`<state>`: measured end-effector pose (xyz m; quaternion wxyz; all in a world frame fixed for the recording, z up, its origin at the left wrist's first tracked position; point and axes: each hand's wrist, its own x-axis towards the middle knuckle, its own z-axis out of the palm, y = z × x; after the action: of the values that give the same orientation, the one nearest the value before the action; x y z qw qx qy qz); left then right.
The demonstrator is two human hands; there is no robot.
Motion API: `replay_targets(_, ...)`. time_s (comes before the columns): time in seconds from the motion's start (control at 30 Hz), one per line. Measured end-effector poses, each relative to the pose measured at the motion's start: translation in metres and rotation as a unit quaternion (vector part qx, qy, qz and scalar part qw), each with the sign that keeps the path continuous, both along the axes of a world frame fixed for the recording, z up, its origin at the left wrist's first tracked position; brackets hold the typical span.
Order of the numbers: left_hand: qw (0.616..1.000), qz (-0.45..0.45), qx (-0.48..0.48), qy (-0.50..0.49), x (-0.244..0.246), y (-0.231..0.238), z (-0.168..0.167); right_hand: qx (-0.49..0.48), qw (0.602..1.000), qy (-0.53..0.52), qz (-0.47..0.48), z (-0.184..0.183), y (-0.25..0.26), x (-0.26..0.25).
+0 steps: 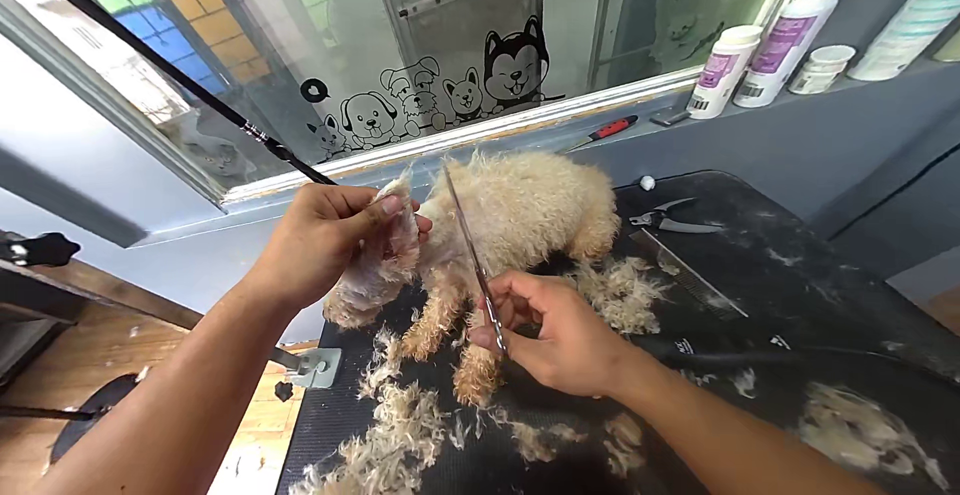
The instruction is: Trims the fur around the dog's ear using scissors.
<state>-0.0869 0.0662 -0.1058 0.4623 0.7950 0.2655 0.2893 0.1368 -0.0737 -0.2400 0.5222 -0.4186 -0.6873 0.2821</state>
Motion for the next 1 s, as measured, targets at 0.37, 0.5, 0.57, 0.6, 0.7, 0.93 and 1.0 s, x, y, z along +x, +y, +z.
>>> replay_targets(0.37, 0.994, 0.093, -0.036, -0.044, 0.008, -0.013, -0.002, -0.071, 0.983, 0.06, 0.157, 0.0, 0.004, -0.004)
replay_targets(0.5, 0.99, 0.117, -0.065, -0.048, 0.007, -0.017, 0.0, -0.067, 0.977, 0.07, 0.188, -0.011, 0.009, -0.008)
replay_targets(0.57, 0.99, 0.108, -0.083, -0.043, 0.007, -0.02, 0.001, -0.061, 0.976, 0.069, 0.198, -0.012, 0.013, -0.008)
replay_targets(0.6, 0.99, 0.103, -0.087, -0.041, 0.008, -0.021, 0.002, -0.062, 0.975, 0.071, 0.201, -0.011, 0.015, -0.008)
replay_targets(0.7, 0.989, 0.102, -0.099, -0.045, 0.009, -0.025, 0.004, -0.07, 0.975, 0.078, 0.194, -0.008, 0.018, -0.01)
replay_targets(0.93, 0.989, 0.091, -0.109, -0.043, 0.008, -0.028, 0.005, -0.065, 0.982, 0.075, 0.163, -0.005, 0.021, -0.014)
replay_targets(1.0, 0.989, 0.089, -0.105, -0.044, 0.008, -0.028, 0.006, -0.07, 0.982, 0.072, 0.159, -0.006, 0.022, -0.014)
